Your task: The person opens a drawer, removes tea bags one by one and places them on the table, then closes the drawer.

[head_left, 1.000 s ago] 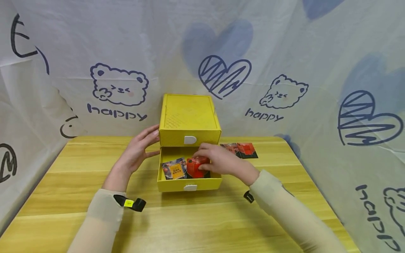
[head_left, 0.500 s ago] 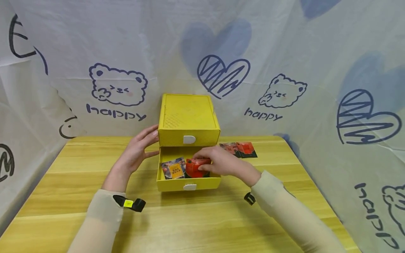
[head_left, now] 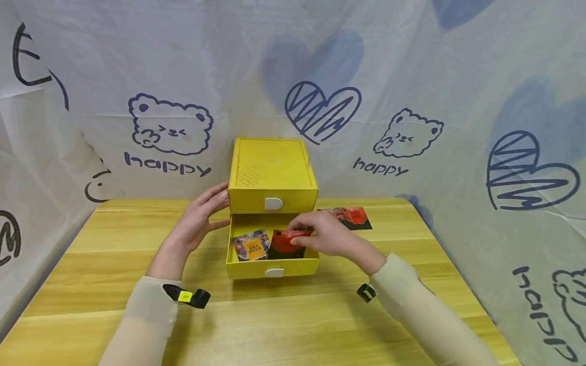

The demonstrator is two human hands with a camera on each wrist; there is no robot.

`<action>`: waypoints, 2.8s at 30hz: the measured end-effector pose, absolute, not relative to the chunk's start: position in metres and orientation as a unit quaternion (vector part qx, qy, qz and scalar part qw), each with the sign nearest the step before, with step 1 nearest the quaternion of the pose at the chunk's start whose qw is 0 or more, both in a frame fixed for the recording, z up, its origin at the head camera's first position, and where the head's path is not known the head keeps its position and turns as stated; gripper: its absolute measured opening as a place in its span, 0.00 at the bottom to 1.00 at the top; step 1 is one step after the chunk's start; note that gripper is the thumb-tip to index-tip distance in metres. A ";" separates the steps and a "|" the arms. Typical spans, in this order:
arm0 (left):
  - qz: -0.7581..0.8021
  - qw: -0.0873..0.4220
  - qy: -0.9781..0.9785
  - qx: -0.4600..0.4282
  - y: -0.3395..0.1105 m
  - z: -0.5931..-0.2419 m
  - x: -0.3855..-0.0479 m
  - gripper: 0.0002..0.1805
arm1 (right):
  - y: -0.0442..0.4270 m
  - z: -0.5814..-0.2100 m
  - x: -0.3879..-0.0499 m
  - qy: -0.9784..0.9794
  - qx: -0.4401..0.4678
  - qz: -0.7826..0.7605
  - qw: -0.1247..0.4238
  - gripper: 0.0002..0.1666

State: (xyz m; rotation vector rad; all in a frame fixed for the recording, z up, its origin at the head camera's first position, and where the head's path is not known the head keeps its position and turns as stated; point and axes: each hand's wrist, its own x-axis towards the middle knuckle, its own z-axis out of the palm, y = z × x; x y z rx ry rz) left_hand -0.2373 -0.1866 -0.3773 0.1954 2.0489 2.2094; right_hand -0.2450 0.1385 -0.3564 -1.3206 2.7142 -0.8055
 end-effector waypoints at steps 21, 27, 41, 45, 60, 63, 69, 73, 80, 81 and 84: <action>0.737 0.066 0.670 0.060 -0.187 -0.380 -0.239 0.37 | 0.157 -0.346 -0.229 0.819 -0.423 -0.378 -0.086 0.11; 0.736 0.065 0.671 0.060 -0.186 -0.380 -0.239 0.37 | 0.163 -0.345 -0.224 0.810 -0.412 -0.408 -0.089 0.12; 0.739 0.065 0.668 0.056 -0.186 -0.382 -0.240 0.37 | 0.190 -0.345 -0.219 0.815 -0.320 -0.477 -0.075 0.11; 0.739 0.065 0.668 0.056 -0.186 -0.382 -0.240 0.37 | 0.199 -0.348 -0.220 0.822 -0.294 -0.479 -0.088 0.11; 0.734 0.065 0.673 0.059 -0.186 -0.381 -0.240 0.37 | 0.225 -0.373 -0.224 0.838 -0.254 -0.471 -0.103 0.11; 0.733 0.064 0.674 0.059 -0.186 -0.381 -0.240 0.37 | 0.228 -0.378 -0.225 0.844 -0.242 -0.469 -0.095 0.11; 0.734 0.066 0.674 0.060 -0.186 -0.380 -0.240 0.38 | 0.234 -0.388 -0.229 0.863 -0.224 -0.445 -0.079 0.09; 0.734 0.067 0.673 0.060 -0.186 -0.380 -0.239 0.38 | 0.239 -0.394 -0.232 0.878 -0.223 -0.415 -0.081 0.09; 0.734 0.067 0.673 0.061 -0.186 -0.380 -0.239 0.38 | 0.244 -0.409 -0.239 0.910 -0.227 -0.339 -0.076 0.08; 0.734 0.067 0.673 0.061 -0.186 -0.380 -0.239 0.38 | 0.244 -0.410 -0.240 0.914 -0.224 -0.331 -0.072 0.08; 0.733 0.068 0.674 0.061 -0.186 -0.379 -0.238 0.38 | 0.246 -0.415 -0.244 0.923 -0.216 -0.313 -0.054 0.08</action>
